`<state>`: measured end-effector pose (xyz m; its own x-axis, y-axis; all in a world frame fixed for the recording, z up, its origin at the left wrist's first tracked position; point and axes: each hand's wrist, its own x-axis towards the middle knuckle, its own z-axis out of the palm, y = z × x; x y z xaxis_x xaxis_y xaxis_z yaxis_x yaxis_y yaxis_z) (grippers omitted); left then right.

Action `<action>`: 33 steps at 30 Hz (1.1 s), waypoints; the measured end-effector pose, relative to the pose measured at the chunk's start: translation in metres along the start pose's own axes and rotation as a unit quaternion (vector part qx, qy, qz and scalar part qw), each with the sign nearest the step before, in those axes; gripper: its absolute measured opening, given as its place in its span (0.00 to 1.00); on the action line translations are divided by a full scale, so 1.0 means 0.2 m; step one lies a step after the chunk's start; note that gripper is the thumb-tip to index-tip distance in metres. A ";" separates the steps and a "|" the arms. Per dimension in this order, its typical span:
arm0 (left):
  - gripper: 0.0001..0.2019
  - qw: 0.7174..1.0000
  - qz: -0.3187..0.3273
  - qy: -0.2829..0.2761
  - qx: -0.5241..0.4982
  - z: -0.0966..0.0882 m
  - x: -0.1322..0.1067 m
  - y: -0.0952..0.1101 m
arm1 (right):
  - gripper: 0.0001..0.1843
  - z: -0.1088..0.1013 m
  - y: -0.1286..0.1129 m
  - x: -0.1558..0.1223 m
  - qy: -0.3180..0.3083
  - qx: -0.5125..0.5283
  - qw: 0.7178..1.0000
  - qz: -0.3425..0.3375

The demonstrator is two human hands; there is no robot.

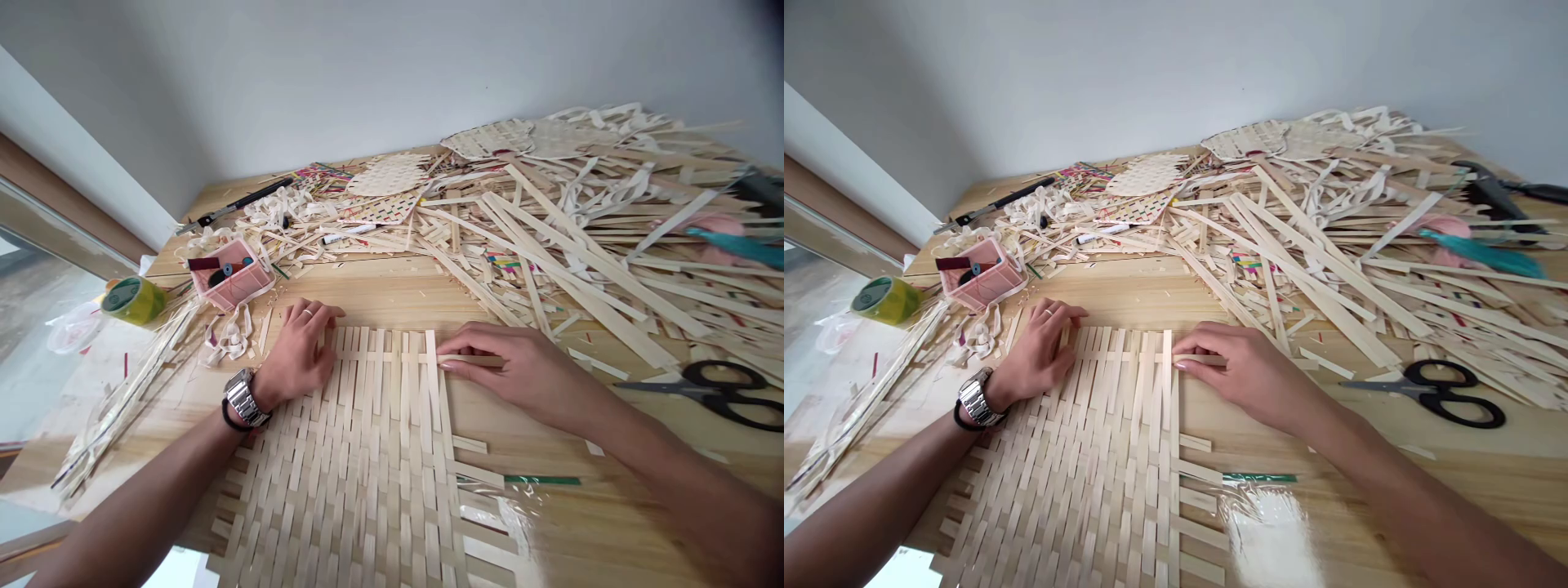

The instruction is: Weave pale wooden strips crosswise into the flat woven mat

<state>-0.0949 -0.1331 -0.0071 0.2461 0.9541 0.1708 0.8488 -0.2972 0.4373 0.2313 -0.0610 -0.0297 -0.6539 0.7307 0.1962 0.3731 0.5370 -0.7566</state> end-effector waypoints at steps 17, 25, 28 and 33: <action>0.23 0.997 -0.006 -0.047 -0.062 -0.05 0.01 -0.02 | 0.09 -0.02 0.03 -0.01 0.000 -0.036 0.999 -0.028; 0.23 0.998 -0.010 -0.034 -0.059 -0.04 0.00 -0.03 | 0.08 -0.01 0.02 0.00 -0.004 -0.028 0.999 -0.031; 0.23 0.999 0.000 -0.028 -0.045 -0.03 0.00 -0.01 | 0.08 -0.01 0.02 0.00 -0.003 -0.032 0.999 -0.032; 0.23 0.999 0.028 -0.004 0.025 0.00 0.00 0.02 | 0.09 -0.01 0.02 0.00 0.000 -0.029 0.999 -0.040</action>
<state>-0.0911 -0.1338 -0.0040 0.2973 0.9363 0.1868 0.8560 -0.3481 0.3823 0.2343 -0.0584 -0.0317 -0.6832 0.6845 0.2542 0.3578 0.6173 -0.7006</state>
